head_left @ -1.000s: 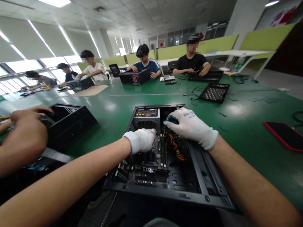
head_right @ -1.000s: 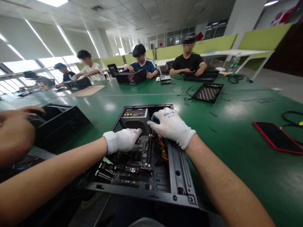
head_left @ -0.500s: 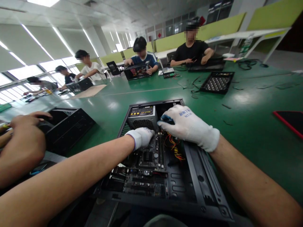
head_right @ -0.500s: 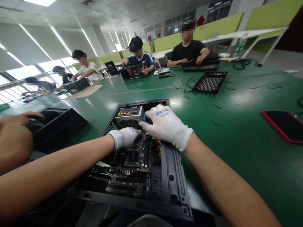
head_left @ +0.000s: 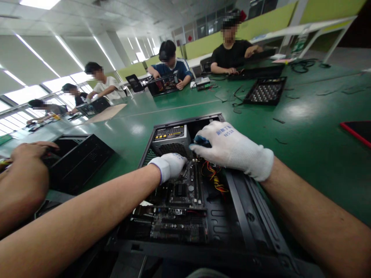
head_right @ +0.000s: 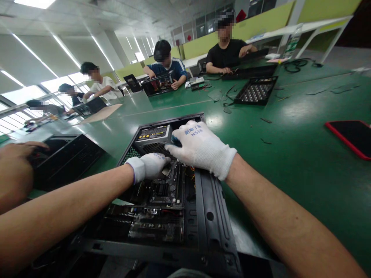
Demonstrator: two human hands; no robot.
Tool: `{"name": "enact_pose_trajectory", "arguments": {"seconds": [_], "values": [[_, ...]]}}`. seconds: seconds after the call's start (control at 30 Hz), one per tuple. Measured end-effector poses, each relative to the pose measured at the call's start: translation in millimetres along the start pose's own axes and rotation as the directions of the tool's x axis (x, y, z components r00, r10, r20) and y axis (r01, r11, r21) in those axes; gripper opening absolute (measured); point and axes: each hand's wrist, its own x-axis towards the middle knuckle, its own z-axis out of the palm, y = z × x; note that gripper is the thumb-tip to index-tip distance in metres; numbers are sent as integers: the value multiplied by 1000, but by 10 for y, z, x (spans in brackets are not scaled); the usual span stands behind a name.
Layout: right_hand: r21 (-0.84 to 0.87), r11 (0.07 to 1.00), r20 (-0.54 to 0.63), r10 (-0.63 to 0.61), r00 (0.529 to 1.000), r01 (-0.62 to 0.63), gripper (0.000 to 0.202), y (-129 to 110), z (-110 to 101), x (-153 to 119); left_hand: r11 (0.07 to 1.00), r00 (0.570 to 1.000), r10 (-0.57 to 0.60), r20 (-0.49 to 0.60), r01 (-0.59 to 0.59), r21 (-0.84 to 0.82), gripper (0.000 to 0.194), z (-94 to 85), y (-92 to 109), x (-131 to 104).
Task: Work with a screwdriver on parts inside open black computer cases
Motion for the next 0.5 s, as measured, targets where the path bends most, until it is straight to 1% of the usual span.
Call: {"name": "enact_pose_trajectory", "arguments": {"seconds": [0.2, 0.37, 0.43, 0.5], "values": [[-31, 999, -11, -27, 1000, 27, 47, 7, 6, -2, 1000, 1000, -24, 8, 24, -3, 33, 10, -6, 0], [-28, 999, -11, -24, 1000, 24, 46, -2, -7, -7, 999, 998, -47, 44, 48, -21, 36, 21, -29, 24], [-25, 999, -11, -24, 1000, 23, 45, -2, -7, -7, 998, 998, -48, 33, 50, -39, 36, 52, -54, 45], [-23, 999, -14, -25, 1000, 25, 45, 1, -1, -7, 996, 999, -44, -24, 42, -77, 35, 100, -87, 70]]}}
